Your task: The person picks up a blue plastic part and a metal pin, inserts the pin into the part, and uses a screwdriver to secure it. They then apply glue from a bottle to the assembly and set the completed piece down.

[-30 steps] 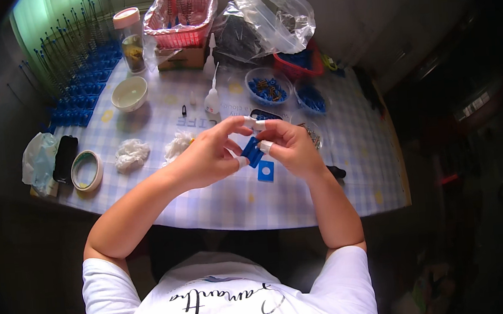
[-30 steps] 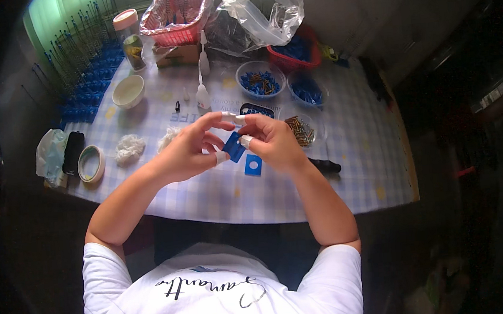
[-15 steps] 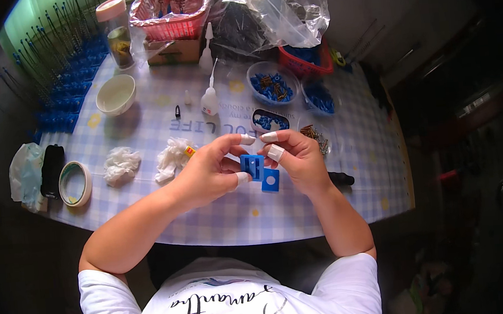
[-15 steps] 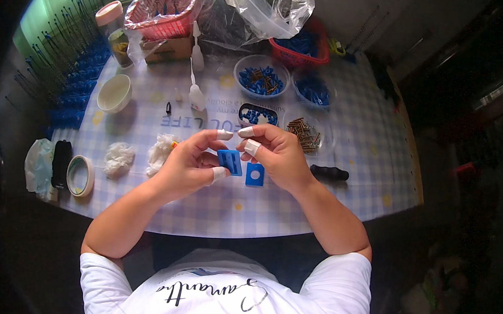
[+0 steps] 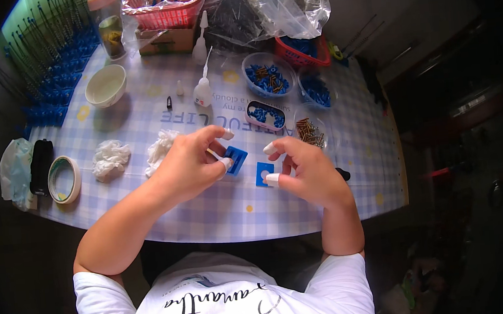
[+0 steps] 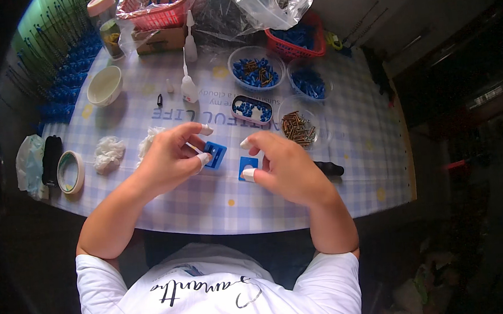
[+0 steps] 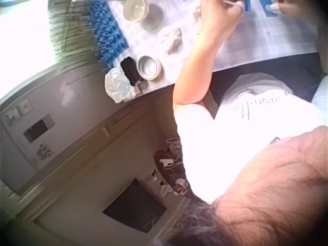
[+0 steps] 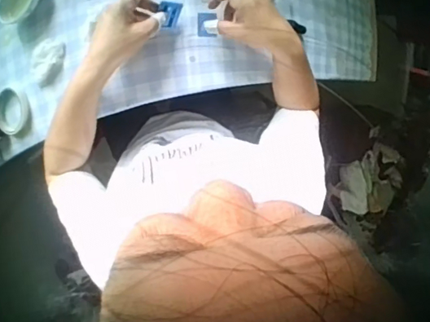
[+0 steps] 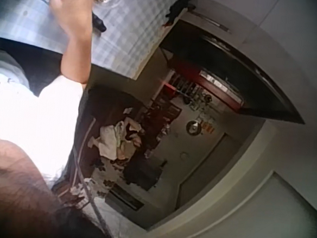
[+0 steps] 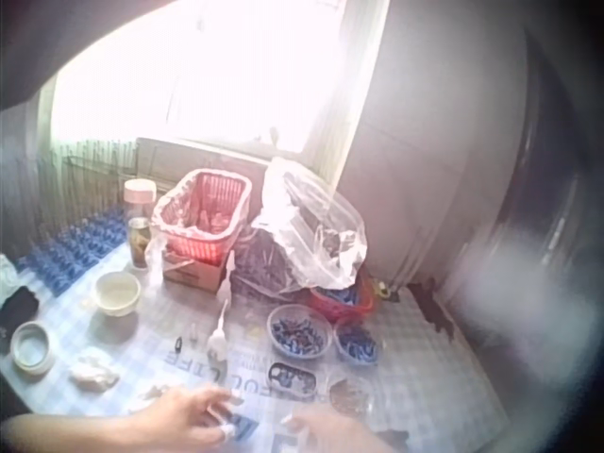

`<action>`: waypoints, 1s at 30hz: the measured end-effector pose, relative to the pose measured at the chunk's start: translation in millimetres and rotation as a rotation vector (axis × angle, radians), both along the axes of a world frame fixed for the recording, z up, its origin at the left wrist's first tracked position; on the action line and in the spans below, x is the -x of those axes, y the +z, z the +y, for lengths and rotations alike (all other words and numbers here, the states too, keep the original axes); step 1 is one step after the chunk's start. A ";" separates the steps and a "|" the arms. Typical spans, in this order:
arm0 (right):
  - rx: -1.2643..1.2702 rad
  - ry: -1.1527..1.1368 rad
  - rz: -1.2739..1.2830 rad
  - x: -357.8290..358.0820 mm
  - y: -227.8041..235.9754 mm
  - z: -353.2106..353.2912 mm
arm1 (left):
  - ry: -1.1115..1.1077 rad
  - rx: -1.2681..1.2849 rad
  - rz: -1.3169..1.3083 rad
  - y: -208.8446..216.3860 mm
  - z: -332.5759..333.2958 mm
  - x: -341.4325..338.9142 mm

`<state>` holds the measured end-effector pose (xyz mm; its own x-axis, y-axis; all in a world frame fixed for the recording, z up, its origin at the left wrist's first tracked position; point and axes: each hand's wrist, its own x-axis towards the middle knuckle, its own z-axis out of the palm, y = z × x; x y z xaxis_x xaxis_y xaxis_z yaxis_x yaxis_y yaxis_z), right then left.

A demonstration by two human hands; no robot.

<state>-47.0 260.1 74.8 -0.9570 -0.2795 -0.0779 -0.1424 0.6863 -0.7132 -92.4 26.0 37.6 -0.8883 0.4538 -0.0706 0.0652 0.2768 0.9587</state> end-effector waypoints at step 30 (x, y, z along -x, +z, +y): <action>0.077 0.063 0.235 2.0 -28.2 -17.9 | -0.092 0.091 0.357 -12.8 3.9 -9.4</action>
<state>-49.1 242.3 46.6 -0.9267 -0.3358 0.1686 -0.3514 0.6157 -0.7053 -83.1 30.0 24.8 -0.8204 0.5386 0.1922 0.4188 0.3371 0.8432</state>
